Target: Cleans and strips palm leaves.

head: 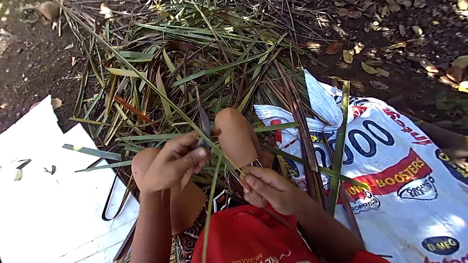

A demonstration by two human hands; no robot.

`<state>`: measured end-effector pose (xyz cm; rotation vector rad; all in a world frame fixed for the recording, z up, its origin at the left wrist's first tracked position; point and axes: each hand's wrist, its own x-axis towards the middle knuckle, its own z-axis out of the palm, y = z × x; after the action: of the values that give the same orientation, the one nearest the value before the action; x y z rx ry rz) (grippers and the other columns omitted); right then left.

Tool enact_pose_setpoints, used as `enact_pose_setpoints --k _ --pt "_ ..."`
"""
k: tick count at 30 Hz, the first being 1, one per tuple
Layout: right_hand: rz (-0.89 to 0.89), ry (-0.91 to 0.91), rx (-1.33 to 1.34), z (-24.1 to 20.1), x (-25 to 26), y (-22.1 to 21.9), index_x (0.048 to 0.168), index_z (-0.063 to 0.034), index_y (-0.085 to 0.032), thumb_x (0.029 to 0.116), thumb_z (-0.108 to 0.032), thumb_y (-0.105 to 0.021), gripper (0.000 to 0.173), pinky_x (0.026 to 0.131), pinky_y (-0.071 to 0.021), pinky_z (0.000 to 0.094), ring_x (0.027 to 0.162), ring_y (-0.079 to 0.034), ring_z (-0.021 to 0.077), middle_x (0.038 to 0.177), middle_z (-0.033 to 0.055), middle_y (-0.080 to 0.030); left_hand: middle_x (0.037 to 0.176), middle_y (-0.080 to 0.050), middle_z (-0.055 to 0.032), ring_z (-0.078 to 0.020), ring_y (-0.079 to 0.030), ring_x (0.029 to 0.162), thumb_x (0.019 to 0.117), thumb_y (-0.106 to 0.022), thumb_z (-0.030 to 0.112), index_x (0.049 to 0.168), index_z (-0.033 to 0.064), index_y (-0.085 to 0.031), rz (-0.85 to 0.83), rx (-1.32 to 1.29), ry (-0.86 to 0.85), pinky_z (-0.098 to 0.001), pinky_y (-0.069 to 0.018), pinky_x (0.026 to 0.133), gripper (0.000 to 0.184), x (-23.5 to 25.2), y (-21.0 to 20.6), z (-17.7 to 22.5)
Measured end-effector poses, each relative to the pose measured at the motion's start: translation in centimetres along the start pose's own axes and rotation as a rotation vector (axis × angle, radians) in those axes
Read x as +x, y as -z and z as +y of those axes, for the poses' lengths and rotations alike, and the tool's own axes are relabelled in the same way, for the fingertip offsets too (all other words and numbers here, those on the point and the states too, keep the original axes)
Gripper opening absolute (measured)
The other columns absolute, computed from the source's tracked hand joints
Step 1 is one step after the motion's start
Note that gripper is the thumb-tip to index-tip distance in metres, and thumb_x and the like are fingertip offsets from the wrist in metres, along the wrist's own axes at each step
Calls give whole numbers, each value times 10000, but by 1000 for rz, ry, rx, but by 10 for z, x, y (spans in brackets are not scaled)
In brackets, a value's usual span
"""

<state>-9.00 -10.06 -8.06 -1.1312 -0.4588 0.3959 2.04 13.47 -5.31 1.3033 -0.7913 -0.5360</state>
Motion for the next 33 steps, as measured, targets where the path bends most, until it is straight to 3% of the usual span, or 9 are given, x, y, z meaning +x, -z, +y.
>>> enact_pose_setpoints --k 2,7,11,15,18,23,25,30,33 --pt "-12 -7 40 1 2 3 928 -188 -505 1112 -270 -377 239 518 -302 62 541 -344 -123 625 -181 -343 820 -621 166 107 -558 739 1064 -538 289 1287 183 -651 -103 -28 18 -78 -473 680 271 0 -9 -6" --pt "-56 -71 159 8 -8 7 916 -212 -519 1109 -287 -388 244 483 -294 64 507 -336 -123 594 -189 -332 733 -637 143 79 -559 593 1027 -593 345 1207 227 -711 102 -93 30 -82 -470 549 245 -2 12 6" --pt "-149 -64 431 13 -12 10 909 -206 -582 1096 -345 -433 276 473 -363 48 496 -434 -140 578 -202 -426 706 -634 115 67 -579 592 1012 -623 286 1083 186 -716 118 -140 25 -83 -487 553 155 -2 11 14" --pt "-192 -120 565 17 -20 12 889 -215 -606 1087 -342 -454 280 443 -368 48 474 -450 -141 561 -211 -447 673 -624 120 56 -542 523 1004 -604 240 1164 170 -729 286 -199 5 -93 -468 498 215 -2 18 16" --pt "-179 -184 361 21 -39 25 872 -233 -585 1091 -390 -440 306 459 -326 53 485 -396 -137 574 -207 -400 698 -646 156 71 -538 534 999 -540 184 1123 238 -732 446 -118 2 -88 -461 507 235 -6 36 28" --pt "-198 -360 199 24 -82 71 874 -264 -621 1068 -463 -465 319 465 -322 59 501 -403 -133 596 -211 -435 665 -619 175 74 -537 535 980 -438 92 1090 230 -696 547 -56 13 -88 -462 515 313 -12 52 39" --pt "-117 -461 37 21 -100 91 848 -270 -617 1058 -490 -477 335 479 -316 70 514 -401 -126 607 -210 -448 650 -598 169 67 -520 524 973 -421 81 1107 203 -688 556 -46 9 -93 -450 508 323 -10 56 37" --pt "121 -570 -505 -2 -132 117 840 -165 -587 1050 -198 -397 285 592 -360 85 620 -431 -127 694 -198 -475 658 -586 125 48 -509 520 991 -383 50 1128 100 -639 577 -111 25 -102 -443 502 294 -5 58 26" --pt "156 -542 -457 -18 -155 142 842 -268 -607 1082 -307 -428 302 622 -388 81 663 -466 -139 738 -241 -525 659 -591 131 55 -512 524 978 -410 51 1146 87 -655 527 -108 26 -98 -438 497 299 1 54 22"
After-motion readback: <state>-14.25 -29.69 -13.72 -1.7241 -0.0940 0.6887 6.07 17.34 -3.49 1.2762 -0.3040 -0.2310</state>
